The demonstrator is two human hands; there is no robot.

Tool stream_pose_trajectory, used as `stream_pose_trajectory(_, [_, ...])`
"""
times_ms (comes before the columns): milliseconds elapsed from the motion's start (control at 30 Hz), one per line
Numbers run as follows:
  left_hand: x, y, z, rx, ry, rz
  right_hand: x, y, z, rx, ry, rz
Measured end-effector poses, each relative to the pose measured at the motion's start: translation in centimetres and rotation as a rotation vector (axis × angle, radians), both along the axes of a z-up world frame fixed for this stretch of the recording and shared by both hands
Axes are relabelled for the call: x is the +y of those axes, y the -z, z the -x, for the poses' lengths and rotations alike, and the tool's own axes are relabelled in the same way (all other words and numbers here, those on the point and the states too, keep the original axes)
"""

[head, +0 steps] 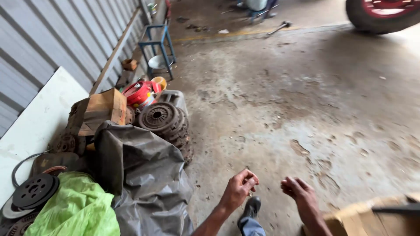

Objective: The person is inspecting and repairing components of a small tractor, including the engine area and body panels.

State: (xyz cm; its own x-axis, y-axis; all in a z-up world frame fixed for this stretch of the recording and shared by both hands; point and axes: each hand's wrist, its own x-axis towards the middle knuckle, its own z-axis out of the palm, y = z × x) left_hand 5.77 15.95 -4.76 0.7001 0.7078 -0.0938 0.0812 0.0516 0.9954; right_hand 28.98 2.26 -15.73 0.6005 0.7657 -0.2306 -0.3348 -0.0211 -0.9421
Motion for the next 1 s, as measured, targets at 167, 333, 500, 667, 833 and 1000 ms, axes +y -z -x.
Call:
stream_pose_trajectory(167, [16.4,8.4,-7.9,-0.103,-0.008,-0.054,14.0,-5.4,-6.7,0.034,-0.005,0.099])
stream_pose_trajectory(333, [29.5,1.2,-12.4,-0.099,-0.111,-0.098,32.2,-3.1,-16.5,-0.012,-0.147,0.004])
stream_pose_trajectory(500, [41.5,-0.3,-15.7,0.059,-0.266,0.001,47.4,-12.0,-17.1,-0.057,-0.363,-0.010])
stream_pose_trajectory(667, [55.3,4.8,-19.0,-0.147,-0.322,0.040,63.4,-14.4,-19.1,-0.330,-0.533,0.077])
stream_pose_trajectory(833, [72.2,6.6,-23.1,-0.137,-0.307,0.031,78.8,-7.6,-26.9,-0.142,-0.369,0.084])
stream_pose_trajectory(1000, [86.5,3.5,-29.1,0.031,-0.232,0.089,90.3,-14.6,-30.1,-0.044,-0.221,0.040])
